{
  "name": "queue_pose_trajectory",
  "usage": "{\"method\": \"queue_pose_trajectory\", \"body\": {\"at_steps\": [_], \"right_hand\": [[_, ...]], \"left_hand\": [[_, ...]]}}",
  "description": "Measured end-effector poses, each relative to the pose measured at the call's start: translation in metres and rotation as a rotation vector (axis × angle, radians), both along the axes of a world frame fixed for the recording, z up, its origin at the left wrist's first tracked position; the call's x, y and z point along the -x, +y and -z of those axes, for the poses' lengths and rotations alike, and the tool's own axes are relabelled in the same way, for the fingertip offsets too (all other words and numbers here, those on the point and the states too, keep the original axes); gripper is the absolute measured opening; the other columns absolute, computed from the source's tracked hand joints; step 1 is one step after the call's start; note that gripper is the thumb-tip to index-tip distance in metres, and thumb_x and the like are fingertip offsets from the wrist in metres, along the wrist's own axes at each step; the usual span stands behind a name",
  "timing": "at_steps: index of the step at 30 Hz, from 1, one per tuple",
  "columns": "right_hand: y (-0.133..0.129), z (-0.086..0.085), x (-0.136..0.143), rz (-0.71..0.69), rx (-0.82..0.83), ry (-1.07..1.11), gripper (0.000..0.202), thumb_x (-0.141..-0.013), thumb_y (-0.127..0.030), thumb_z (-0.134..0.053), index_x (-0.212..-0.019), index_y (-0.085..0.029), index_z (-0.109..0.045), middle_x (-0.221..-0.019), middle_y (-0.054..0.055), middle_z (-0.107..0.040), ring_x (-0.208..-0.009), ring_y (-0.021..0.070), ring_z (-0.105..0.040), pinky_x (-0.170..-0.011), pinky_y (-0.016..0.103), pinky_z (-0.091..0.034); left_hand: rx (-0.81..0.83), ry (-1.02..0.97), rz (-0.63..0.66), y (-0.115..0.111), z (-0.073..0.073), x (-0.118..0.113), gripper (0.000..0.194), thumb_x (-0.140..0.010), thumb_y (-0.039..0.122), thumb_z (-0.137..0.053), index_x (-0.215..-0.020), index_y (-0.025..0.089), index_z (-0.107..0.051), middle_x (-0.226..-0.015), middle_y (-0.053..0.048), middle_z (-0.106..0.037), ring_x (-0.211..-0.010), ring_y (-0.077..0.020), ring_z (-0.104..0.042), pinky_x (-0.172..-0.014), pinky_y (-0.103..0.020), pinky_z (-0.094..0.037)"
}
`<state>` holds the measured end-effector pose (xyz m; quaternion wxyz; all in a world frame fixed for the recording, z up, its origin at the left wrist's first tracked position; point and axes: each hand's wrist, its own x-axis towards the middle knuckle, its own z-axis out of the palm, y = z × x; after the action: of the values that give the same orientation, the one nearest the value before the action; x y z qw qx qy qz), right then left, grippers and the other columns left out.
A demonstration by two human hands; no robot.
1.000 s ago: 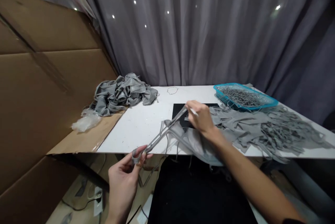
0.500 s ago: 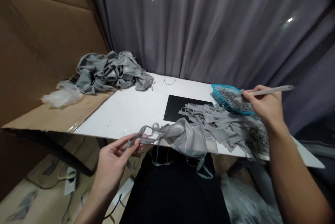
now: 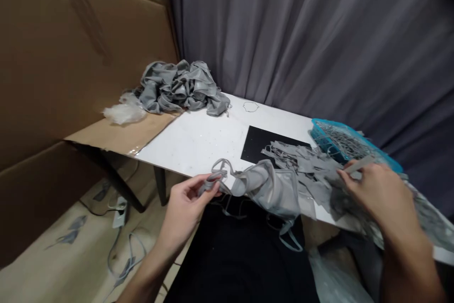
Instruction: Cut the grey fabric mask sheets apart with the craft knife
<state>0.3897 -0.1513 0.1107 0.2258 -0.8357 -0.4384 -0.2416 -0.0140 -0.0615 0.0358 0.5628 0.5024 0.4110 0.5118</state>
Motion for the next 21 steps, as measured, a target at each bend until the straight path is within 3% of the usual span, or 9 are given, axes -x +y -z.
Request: {"method": "queue_pose_trajectory", "body": {"at_steps": [2, 4, 7, 9, 11, 14, 18, 21], "right_hand": [[0.003, 0.010, 0.043, -0.179, -0.007, 0.004, 0.019, -0.089, -0.042, -0.075, -0.076, -0.028, -0.073, -0.084, 0.017, -0.077, -0.092, 0.0433, -0.075, -0.078, 0.052, -0.053], [0.006, 0.023, 0.099, -0.419, -0.183, 0.176, 0.021, -0.098, -0.046, -0.068, -0.091, -0.030, -0.079, -0.101, 0.013, -0.083, -0.099, 0.0381, -0.078, -0.092, 0.052, -0.058], [0.014, 0.049, 0.177, -0.685, -0.253, 0.552, 0.022, -0.103, -0.044, -0.073, -0.087, -0.030, -0.079, -0.101, 0.005, -0.086, -0.089, 0.0295, -0.081, -0.085, 0.042, -0.062], [0.023, 0.066, 0.207, -0.726, -0.330, 0.561, 0.021, -0.106, -0.038, -0.070, -0.090, -0.028, -0.080, -0.101, 0.005, -0.087, -0.092, 0.0293, -0.082, -0.088, 0.042, -0.062], [0.032, 0.079, 0.213, -0.706, -0.354, 0.504, 0.021, -0.107, -0.034, -0.068, -0.093, -0.026, -0.080, -0.101, 0.007, -0.087, -0.094, 0.0305, -0.082, -0.092, 0.045, -0.060], [0.036, 0.084, 0.195, -0.632, -0.340, 0.587, 0.021, -0.106, -0.036, -0.070, -0.092, -0.026, -0.081, -0.099, 0.006, -0.086, -0.094, 0.0299, -0.081, -0.089, 0.043, -0.060], [0.030, 0.068, 0.160, -0.559, -0.414, 0.787, 0.021, -0.099, -0.043, -0.080, -0.090, -0.024, -0.084, -0.097, 0.006, -0.086, -0.091, 0.0273, -0.080, -0.084, 0.038, -0.062], [0.031, 0.050, 0.125, -0.485, -0.564, 0.780, 0.025, -0.092, -0.045, -0.085, -0.087, -0.021, -0.082, -0.089, 0.008, -0.085, -0.081, 0.0253, -0.078, -0.075, 0.035, -0.060]], "left_hand": [[0.036, -0.051, 0.017, -0.002, -0.001, -0.004, 0.032, -0.079, 0.040, -0.096, -0.100, 0.017, -0.090, -0.093, -0.008, -0.089, -0.076, -0.0229, -0.083, -0.080, -0.033, -0.070], [0.060, -0.076, 0.039, -0.005, -0.002, -0.008, 0.033, -0.079, 0.041, -0.096, -0.098, 0.015, -0.088, -0.088, -0.008, -0.087, -0.073, -0.0224, -0.082, -0.078, -0.032, -0.070], [0.077, -0.064, 0.077, -0.009, -0.001, -0.011, 0.032, -0.083, 0.042, -0.095, -0.098, 0.015, -0.087, -0.087, -0.007, -0.087, -0.075, -0.0214, -0.082, -0.079, -0.030, -0.069], [0.078, -0.060, 0.091, -0.011, 0.000, -0.011, 0.032, -0.083, 0.043, -0.095, -0.098, 0.016, -0.087, -0.090, -0.007, -0.087, -0.076, -0.0209, -0.082, -0.080, -0.030, -0.069], [0.084, -0.059, 0.091, -0.011, 0.002, -0.009, 0.032, -0.084, 0.043, -0.095, -0.099, 0.016, -0.087, -0.092, -0.007, -0.088, -0.078, -0.0215, -0.082, -0.081, -0.031, -0.070], [0.102, -0.065, 0.079, -0.009, 0.006, -0.007, 0.034, -0.085, 0.045, -0.095, -0.101, 0.016, -0.086, -0.095, -0.007, -0.087, -0.082, -0.0218, -0.083, -0.083, -0.031, -0.071], [0.122, -0.096, 0.042, -0.007, 0.007, -0.007, 0.039, -0.081, 0.046, -0.098, -0.101, 0.015, -0.085, -0.094, -0.006, -0.087, -0.078, -0.0192, -0.081, -0.079, -0.028, -0.070], [0.147, -0.101, 0.039, -0.007, 0.007, -0.009, 0.041, -0.080, 0.046, -0.099, -0.102, 0.015, -0.084, -0.094, -0.006, -0.086, -0.076, -0.0175, -0.081, -0.077, -0.025, -0.069]]}}
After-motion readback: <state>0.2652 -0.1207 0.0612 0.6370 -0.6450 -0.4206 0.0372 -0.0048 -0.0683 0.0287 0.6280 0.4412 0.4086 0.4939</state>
